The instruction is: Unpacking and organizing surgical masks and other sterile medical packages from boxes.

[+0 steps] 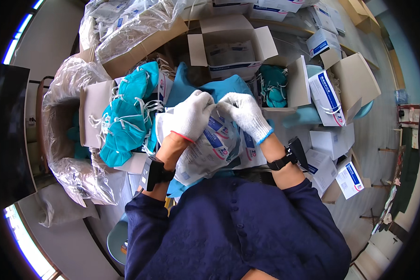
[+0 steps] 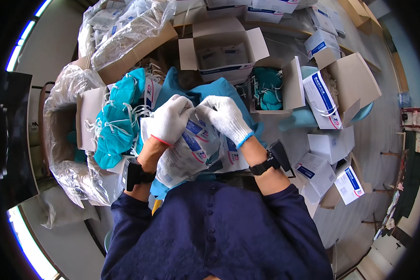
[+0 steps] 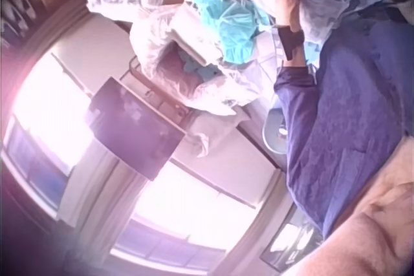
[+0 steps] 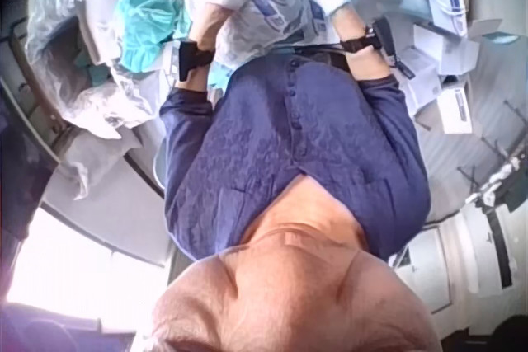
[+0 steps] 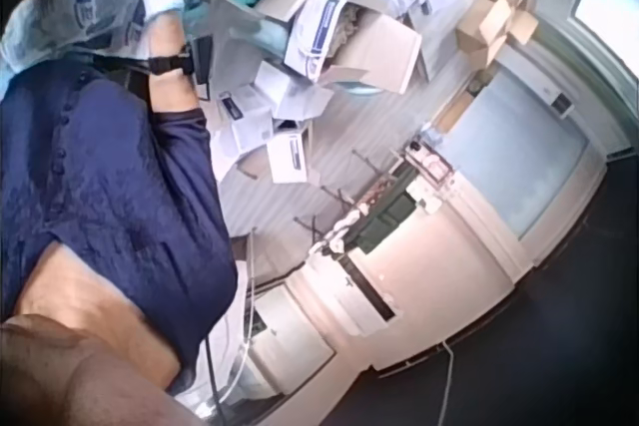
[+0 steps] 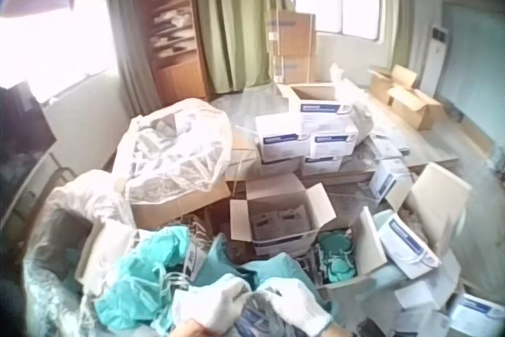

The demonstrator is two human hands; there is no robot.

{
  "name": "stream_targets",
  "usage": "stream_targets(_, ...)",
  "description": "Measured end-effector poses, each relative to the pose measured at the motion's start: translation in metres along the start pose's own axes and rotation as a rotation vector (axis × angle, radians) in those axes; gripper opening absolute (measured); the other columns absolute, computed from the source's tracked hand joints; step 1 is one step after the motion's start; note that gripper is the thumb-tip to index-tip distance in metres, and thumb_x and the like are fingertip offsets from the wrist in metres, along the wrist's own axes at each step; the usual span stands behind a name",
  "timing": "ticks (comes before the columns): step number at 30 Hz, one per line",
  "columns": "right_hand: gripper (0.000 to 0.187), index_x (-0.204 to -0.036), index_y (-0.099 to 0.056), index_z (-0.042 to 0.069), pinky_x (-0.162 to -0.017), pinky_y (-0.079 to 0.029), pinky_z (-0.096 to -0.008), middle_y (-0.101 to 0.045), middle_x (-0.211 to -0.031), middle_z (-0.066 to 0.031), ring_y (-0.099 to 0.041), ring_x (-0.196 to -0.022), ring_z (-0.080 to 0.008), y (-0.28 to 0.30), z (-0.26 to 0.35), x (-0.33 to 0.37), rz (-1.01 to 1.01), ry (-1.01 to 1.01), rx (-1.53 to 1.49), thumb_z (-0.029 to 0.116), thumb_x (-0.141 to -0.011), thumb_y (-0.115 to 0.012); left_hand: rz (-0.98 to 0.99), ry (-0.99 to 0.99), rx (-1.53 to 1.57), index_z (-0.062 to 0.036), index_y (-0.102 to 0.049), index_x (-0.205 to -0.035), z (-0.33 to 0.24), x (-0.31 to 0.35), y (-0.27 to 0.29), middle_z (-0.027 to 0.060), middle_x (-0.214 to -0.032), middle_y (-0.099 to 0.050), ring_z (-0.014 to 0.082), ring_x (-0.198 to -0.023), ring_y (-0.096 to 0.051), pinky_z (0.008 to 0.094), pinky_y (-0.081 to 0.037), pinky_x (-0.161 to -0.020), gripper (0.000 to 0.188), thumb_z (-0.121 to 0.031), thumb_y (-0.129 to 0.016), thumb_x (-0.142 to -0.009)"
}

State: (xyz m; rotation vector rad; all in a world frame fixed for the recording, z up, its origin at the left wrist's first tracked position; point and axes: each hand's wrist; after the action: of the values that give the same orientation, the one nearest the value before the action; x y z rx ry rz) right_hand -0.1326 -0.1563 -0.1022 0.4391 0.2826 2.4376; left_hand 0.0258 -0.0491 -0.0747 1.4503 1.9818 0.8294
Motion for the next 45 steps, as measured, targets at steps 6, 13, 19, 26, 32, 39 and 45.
stream_targets(6,0.008,-0.084,-0.073,0.002,-0.067,-0.053,-0.0336,-0.070,-0.080,-0.0145,-0.069,-0.073,-0.0303,-0.018,0.011,0.017,-0.326,0.410,0.251,0.005,-0.082,-0.066,0.220,-0.066,-0.041,-0.0029,-0.064,-0.082,0.007,0.007,0.009,0.0155,-0.081,-0.061,0.0372,-0.080,-0.064,0.0411,-0.050,-0.070,0.015,-0.017,-0.068,-0.087)
stream_targets(13,0.025,-0.074,-0.070,0.004,-0.058,-0.049,-0.0372,-0.066,-0.067,-0.0139,-0.065,-0.062,-0.0292,-0.026,0.011,0.008,-0.353,0.079,0.058,0.027,-0.083,-0.074,-0.034,-0.443,-0.124,-0.0134,-0.067,-0.077,-0.024,0.029,0.000,0.0073,-0.073,-0.056,0.0283,-0.060,-0.061,0.0390,-0.047,-0.052,0.007,-0.012,-0.067,-0.084)
stream_targets(19,0.028,-0.075,-0.070,0.006,-0.064,-0.051,-0.0484,-0.067,-0.075,-0.0175,-0.066,-0.076,-0.0401,-0.002,-0.074,-0.005,-0.505,-0.041,0.261,0.033,-0.083,-0.070,-0.176,-0.607,-0.052,-0.0096,-0.070,-0.089,-0.076,0.070,0.043,0.0050,-0.075,-0.060,0.0246,-0.056,-0.061,0.0347,-0.050,-0.052,0.021,-0.009,-0.074,-0.068)
stream_targets(26,0.021,-0.091,-0.075,0.014,-0.078,-0.054,-0.0429,-0.071,-0.094,-0.0119,-0.068,-0.090,-0.0331,0.011,-0.014,0.038,-0.122,0.324,0.594,0.030,-0.078,-0.068,-0.268,-0.375,-0.001,-0.0026,-0.068,-0.089,-0.047,0.070,0.048,0.0108,-0.076,-0.065,0.0265,-0.063,-0.066,0.0323,-0.052,-0.056,0.010,-0.005,-0.075,-0.082)
stream_targets(32,0.017,-0.096,-0.074,0.009,-0.087,-0.053,-0.0357,-0.071,-0.103,-0.0109,-0.066,-0.095,-0.0258,0.020,0.005,0.047,-0.162,0.402,0.176,0.021,-0.090,-0.064,-0.295,-0.209,0.020,-0.0002,-0.067,-0.087,-0.030,0.064,0.031,0.0125,-0.079,-0.065,0.0269,-0.067,-0.066,0.0319,-0.052,-0.060,0.002,0.000,-0.068,-0.086)
stream_targets(39,0.010,-0.090,-0.072,-0.001,-0.089,-0.052,-0.0317,-0.072,-0.101,-0.0115,-0.067,-0.098,-0.0199,0.022,-0.006,0.049,-0.102,0.466,0.024,0.008,-0.088,-0.068,-0.345,-0.076,0.009,0.0019,-0.067,-0.087,-0.019,0.063,0.025,0.0142,-0.077,-0.063,0.0284,-0.067,-0.063,0.0321,-0.050,-0.064,0.005,-0.002,-0.065,-0.090)
stream_targets(45,0.019,-0.105,-0.068,-0.002,-0.082,-0.051,-0.0233,-0.070,-0.097,-0.0037,-0.063,-0.089,-0.0080,0.033,-0.032,0.042,-0.394,0.028,-0.368,0.011,-0.100,-0.056,-0.326,-0.003,0.058,0.0015,-0.067,-0.088,-0.007,0.062,0.024,0.0134,-0.076,-0.061,0.0254,-0.066,-0.061,0.0320,-0.049,-0.062,0.010,-0.008,-0.066,-0.092)
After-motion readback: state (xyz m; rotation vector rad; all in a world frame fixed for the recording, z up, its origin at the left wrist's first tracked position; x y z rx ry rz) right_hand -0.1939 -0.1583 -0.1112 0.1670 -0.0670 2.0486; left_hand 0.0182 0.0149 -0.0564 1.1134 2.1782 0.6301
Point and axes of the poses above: each hand's wrist, its own x-axis away from the middle knuckle, its own y-axis out of the back of the hand, z = x × y
